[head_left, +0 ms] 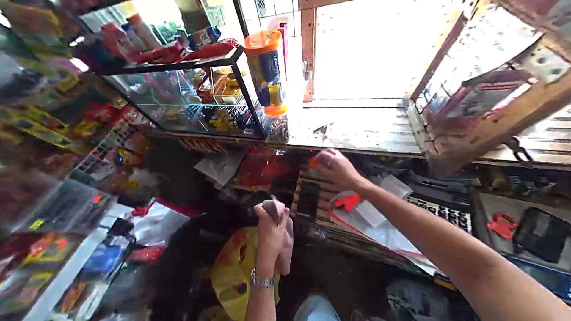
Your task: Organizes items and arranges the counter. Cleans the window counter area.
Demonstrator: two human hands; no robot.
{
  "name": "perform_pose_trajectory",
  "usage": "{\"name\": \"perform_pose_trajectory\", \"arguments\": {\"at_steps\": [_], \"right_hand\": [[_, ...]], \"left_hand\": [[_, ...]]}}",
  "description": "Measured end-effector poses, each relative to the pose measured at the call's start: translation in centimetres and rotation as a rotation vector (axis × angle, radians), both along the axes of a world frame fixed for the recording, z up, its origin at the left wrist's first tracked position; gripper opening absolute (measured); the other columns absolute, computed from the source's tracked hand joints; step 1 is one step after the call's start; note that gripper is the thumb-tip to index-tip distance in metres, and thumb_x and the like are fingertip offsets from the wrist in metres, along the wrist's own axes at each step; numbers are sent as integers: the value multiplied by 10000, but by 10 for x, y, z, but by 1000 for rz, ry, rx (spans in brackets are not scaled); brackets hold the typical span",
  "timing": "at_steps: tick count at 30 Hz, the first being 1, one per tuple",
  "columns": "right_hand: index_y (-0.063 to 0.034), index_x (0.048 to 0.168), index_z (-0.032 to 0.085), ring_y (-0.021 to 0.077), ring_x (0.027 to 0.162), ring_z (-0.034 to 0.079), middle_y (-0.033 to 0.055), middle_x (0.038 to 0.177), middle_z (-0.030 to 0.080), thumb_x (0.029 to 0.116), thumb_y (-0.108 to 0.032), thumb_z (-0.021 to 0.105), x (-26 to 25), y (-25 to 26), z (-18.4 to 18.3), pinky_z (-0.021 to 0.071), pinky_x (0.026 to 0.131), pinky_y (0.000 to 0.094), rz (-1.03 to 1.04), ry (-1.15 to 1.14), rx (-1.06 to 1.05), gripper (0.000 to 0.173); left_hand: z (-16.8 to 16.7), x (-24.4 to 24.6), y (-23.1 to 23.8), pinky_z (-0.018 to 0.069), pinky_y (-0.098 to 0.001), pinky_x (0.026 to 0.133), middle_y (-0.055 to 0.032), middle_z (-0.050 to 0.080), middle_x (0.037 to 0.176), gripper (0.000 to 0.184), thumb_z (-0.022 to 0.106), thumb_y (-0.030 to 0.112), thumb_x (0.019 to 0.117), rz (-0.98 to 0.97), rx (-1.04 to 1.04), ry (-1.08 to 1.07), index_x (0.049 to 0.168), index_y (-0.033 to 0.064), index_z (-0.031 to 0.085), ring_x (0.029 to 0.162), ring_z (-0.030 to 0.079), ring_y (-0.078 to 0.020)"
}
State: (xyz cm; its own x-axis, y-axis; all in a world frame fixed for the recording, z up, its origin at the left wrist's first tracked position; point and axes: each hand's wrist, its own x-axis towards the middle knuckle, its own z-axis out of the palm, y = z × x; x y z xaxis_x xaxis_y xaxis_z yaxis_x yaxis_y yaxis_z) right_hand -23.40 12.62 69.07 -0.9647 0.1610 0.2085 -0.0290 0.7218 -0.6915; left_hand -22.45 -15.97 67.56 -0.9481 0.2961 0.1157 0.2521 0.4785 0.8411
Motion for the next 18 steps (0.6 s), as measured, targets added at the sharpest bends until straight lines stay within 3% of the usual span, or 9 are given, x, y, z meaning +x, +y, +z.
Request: {"name": "perform_pose_trajectory", "arguments": {"at_steps": [2,5,7,9,12,14,15,18], "right_hand": [[-165,1361,649,425,1375,460,170,1467,533,1045,-267,552,-62,35,-12,405,1075,655,-100,-10,171,346],[-344,1505,520,370,1547,218,62,1648,355,1090,-444,332,-104,67,-31,188,1183,685,-152,-186,293,466],[-262,1477,558,336,1537,268,51,1625,399,1095,-400,310,-102,79,-34,213,1198,650,-227,-188,304,476],[-154,1427,593,335,1502,345,81,1591,445,1092,-344,306,-90,94,-39,279,1179,620,-321,-141,320,480],[-175,1476,550,299,1531,301,61,1631,386,1083,-366,296,-70,117,-51,268,1208,586,-402,-150,333,505],[-158,1481,543,300,1545,267,79,1640,368,1082,-406,281,-63,126,-58,205,1234,584,-452,-149,334,538],[-153,1487,537,304,1550,251,85,1645,359,1082,-433,257,-60,128,-59,175,1238,595,-476,-153,337,566],[-175,1479,554,304,1542,277,75,1627,396,1082,-479,226,-49,133,-65,154,1241,613,-532,-108,379,598]], "left_hand": [[13,-43,35,550,-478,993,-256,665,1221,789,787,235,901,-35,-146,53,1455,-97,335,1121,688,-319],[42,-101,105,579,-502,928,-252,589,1324,525,729,128,917,-174,-201,217,1357,-51,507,1097,677,-357],[60,-134,160,595,-504,860,-257,539,1369,458,742,6,833,-231,-217,382,1276,1,629,1081,660,-380],[69,-164,216,575,-508,905,-231,539,1372,453,777,23,806,-274,-212,556,1241,16,648,1159,614,-389],[53,-209,304,494,-517,1016,-173,484,1517,439,623,8,921,-314,-344,723,1358,-9,595,1312,512,-402],[31,-239,356,394,-452,1143,-101,440,1595,489,480,44,1020,-311,-499,646,1509,41,480,1436,439,-328],[14,-255,372,362,-434,1172,-109,431,1601,512,470,65,1024,-298,-525,581,1536,60,449,1454,424,-313],[-25,-282,390,390,-466,1135,-192,417,1588,561,514,91,1002,-205,-588,396,1548,21,407,1390,476,-379]]}}
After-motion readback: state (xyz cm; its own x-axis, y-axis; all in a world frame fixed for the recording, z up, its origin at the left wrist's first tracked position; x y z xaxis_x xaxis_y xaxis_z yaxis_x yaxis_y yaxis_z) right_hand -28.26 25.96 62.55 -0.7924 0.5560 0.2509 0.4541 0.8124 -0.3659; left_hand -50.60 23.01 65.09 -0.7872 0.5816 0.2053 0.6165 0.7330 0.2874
